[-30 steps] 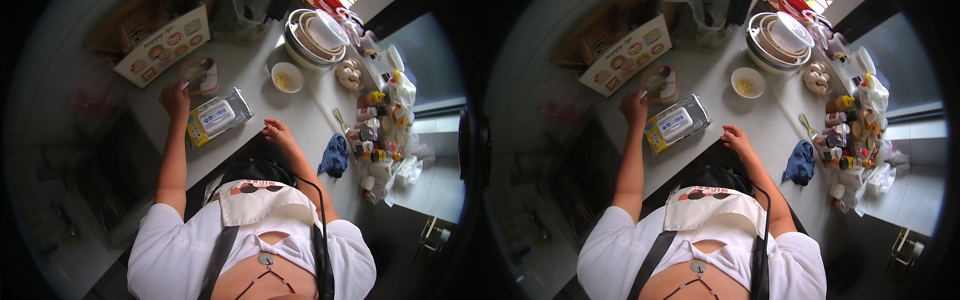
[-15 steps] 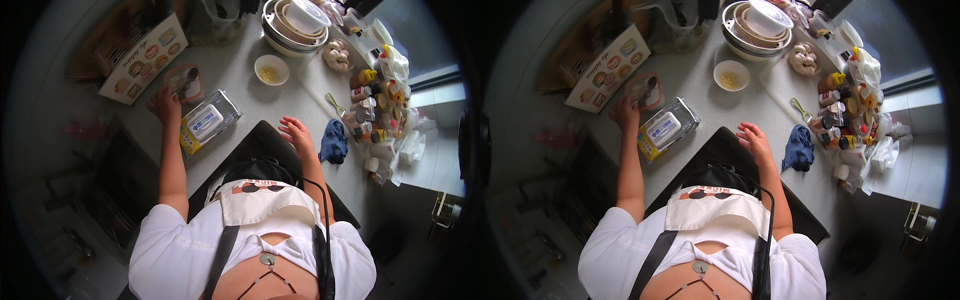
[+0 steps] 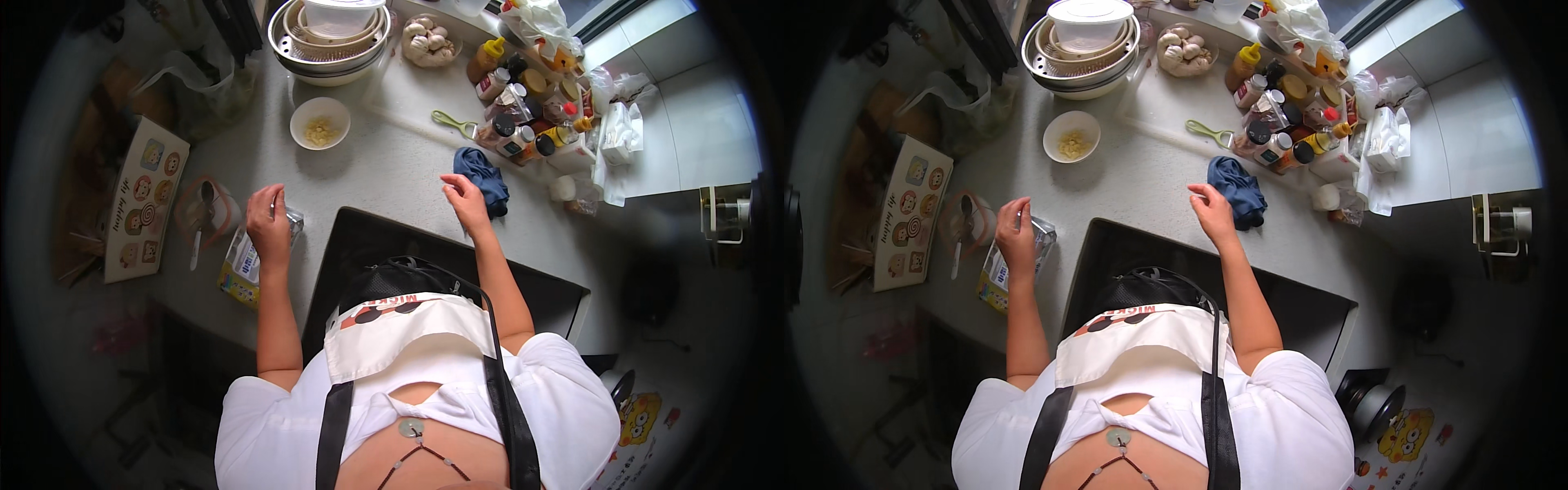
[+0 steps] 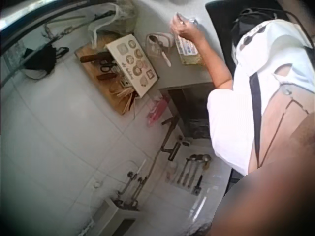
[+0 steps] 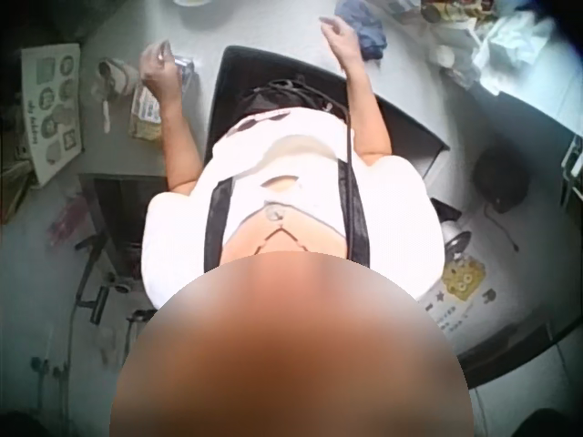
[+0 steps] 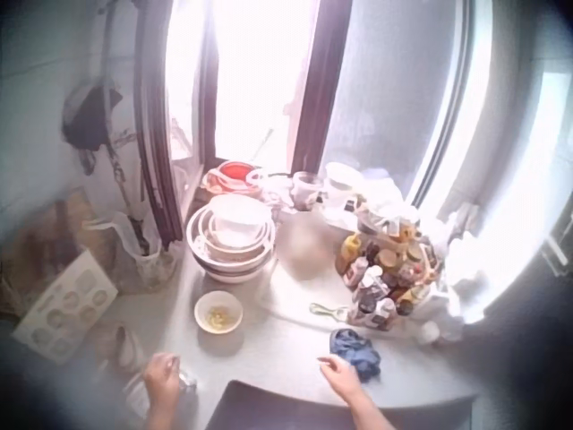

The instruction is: The person wipes a small food container with a cloth, cleans a jar of seasoning, and wipes down the kitchen countertop and sink area.

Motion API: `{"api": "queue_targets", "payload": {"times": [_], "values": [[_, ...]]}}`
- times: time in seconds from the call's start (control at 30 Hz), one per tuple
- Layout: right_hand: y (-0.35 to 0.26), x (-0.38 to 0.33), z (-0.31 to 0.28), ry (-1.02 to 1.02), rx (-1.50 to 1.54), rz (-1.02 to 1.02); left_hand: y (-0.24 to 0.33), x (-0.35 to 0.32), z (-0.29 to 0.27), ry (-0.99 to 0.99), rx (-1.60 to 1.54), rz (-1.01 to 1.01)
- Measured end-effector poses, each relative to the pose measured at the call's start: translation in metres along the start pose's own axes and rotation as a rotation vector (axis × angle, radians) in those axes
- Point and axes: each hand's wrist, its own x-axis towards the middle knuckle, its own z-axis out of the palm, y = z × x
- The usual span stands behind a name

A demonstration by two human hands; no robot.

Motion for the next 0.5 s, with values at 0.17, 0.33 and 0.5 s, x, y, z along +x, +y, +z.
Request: {"api": "queue_targets", "payload": {"times": [0.17, 0.33, 0.5], "values": [[0.016, 0.009, -0.044, 0.290, -0.526, -0.305, 0.019, -0.004, 0.029, -0.121, -0.037, -0.052], [0.046, 0.017, -0.074, 0.195, -0.706, -0.307, 0.055, -0.007, 0.071, -0.185, -0.096, 0.035], [0.076, 0.011, -0.068, -0.024, -0.799, -0.271, 0.082, -0.013, 0.118, -0.353, -0.120, -0.007]]}}
